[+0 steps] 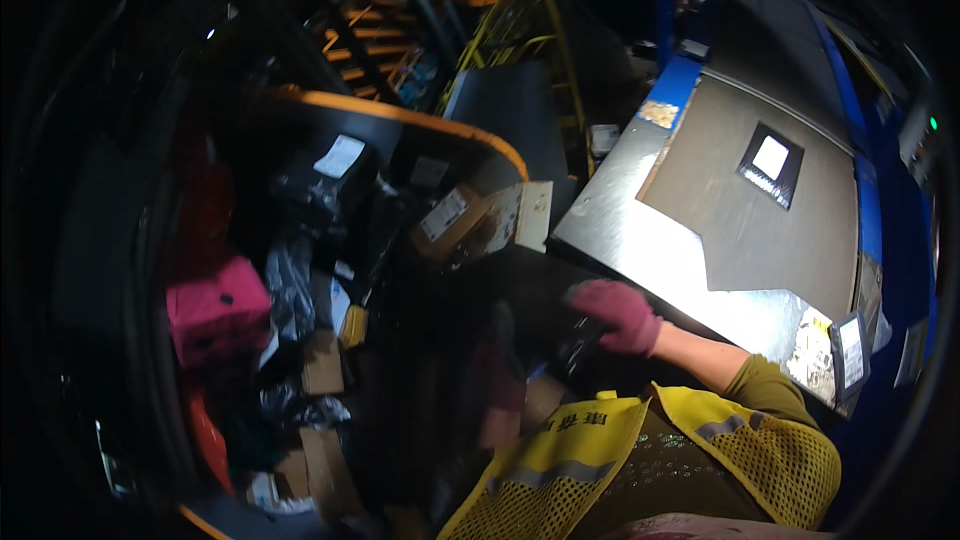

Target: The person repeatedly picks packages from a rotating carousel and places them onto a conveyor belt. They handle various package types including cardboard boxes, plastic mailers, and padded envelopes, moving them one at a time from the carousel to the belt.

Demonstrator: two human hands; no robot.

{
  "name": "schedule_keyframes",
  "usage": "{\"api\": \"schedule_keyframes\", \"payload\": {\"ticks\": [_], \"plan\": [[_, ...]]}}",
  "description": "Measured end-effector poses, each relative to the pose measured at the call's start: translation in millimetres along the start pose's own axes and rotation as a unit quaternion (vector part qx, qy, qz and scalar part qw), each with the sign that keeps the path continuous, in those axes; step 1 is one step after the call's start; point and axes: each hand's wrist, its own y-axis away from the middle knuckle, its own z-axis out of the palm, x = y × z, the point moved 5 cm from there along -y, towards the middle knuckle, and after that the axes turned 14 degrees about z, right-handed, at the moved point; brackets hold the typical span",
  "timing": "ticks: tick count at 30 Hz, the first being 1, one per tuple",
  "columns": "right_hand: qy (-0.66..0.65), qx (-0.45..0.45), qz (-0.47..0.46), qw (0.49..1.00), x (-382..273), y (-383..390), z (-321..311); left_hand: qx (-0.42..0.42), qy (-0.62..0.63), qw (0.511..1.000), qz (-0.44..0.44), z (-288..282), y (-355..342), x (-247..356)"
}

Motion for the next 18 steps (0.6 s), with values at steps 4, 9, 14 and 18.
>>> {"api": "schedule_keyframes", "payload": {"ticks": [4, 9, 14, 18], "plan": [[-0.323, 0.103, 0.412, 0.846, 74, 29, -31, -0.224, 0.168, 0.957, 0.073, 66, -40, 8], [-0.710, 0.292, 0.396, 0.504, 109, 73, -65, -0.123, -0.227, 0.940, 0.224, 59, -164, -1], [-0.689, 0.434, 0.283, 0.507, 176, 141, -98, 0.044, -0.641, 0.706, 0.299, 11, -279, 47], [-0.693, 0.496, 0.329, 0.407, 237, 192, -129, -0.030, -0.775, 0.567, 0.277, -8, -354, 86]]}}
